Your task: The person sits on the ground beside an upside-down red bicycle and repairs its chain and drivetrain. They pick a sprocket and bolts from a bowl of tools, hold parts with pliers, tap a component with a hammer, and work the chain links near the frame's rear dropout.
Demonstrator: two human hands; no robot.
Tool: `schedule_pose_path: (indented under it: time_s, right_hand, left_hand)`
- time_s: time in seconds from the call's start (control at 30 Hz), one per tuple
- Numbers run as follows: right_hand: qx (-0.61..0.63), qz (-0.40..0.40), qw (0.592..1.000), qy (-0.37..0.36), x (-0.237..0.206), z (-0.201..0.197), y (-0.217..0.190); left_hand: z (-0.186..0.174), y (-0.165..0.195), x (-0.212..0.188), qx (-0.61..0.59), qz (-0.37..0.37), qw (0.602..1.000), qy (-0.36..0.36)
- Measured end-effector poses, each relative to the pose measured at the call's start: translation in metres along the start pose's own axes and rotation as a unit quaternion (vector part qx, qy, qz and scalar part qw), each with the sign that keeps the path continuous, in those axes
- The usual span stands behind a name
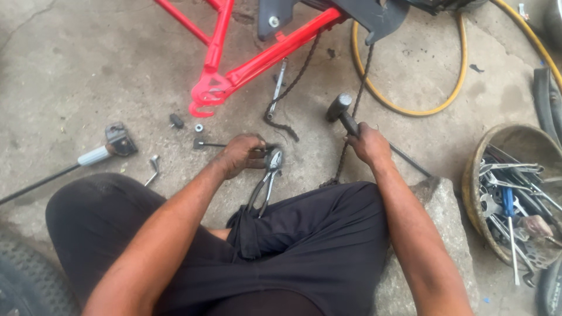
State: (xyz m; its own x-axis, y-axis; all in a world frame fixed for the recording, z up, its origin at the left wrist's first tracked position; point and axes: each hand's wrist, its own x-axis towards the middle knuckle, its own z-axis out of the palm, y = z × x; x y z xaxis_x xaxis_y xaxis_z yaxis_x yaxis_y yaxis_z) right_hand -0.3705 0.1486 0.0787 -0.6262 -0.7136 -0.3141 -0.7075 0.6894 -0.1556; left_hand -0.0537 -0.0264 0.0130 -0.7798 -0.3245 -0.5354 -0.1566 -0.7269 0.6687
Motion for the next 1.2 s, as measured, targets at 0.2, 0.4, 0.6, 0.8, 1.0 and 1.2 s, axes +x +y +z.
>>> schedule_pose_path:
  time_s: [0.2,0.4,0.6,0.8,1.0,1.2]
  right_hand:
    - [0.003,-0.003,1.000,-0.004,-0.005,-0.003,-0.002]
    - [0.004,-0.011,1.000,0.006,-0.001,-0.004,0.002]
    - [-0.002,-0.018,1.000,0.011,0.005,0.002,0.008]
    - [0.014,-0.010,1.000,0.005,0.008,0.001,0.008]
    - [0.026,0.003,1.000,-0.006,0.009,-0.001,0.008]
    - [0.024,0.012,0.999,-0.029,0.007,-0.004,0.007]
  left_hand:
    - [0.045,-0.005,0.015,0.061,0.062,0.995,0.050]
    - [0.094,-0.043,0.031,0.592,0.219,0.758,0.166]
    - [0.158,-0.062,0.063,0.711,0.316,0.625,0.065]
    - [0.189,-0.065,0.086,0.734,0.309,0.595,0.107]
    - [0.167,-0.056,0.077,0.687,0.372,0.611,0.126]
    - [0.095,-0.010,0.047,0.381,0.178,0.897,0.136]
